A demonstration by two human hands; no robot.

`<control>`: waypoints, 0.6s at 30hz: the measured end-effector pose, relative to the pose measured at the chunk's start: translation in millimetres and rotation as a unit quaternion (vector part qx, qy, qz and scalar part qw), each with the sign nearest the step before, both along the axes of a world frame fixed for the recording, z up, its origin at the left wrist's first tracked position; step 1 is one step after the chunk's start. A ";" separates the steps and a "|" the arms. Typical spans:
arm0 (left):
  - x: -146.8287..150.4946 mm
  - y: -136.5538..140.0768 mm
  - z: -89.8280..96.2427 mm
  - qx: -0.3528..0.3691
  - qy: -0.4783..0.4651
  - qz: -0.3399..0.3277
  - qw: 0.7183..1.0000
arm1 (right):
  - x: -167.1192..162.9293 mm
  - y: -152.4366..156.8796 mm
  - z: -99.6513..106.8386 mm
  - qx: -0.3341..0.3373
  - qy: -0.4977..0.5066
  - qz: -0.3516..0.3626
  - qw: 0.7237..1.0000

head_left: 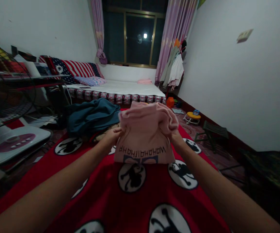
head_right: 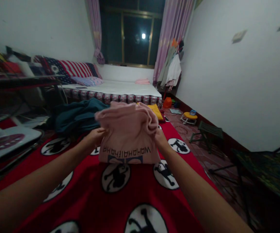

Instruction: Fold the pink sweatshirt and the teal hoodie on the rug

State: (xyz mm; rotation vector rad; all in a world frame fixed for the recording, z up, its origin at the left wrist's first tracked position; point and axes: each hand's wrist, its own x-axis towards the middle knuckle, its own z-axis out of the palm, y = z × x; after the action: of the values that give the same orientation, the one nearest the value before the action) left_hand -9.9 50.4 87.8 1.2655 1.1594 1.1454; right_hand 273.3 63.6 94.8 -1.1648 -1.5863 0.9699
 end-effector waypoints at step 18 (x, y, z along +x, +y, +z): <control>-6.5 -24.7 -64.9 0.050 0.212 0.125 0.968 | 27.5 -5.7 -85.0 0.001 -0.090 -0.152 0.984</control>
State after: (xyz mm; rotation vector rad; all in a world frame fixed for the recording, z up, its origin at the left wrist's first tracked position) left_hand -16.4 25.7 22.9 1.5219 1.6319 1.1569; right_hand 300.8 57.9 9.8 -1.4761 -1.4897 0.6788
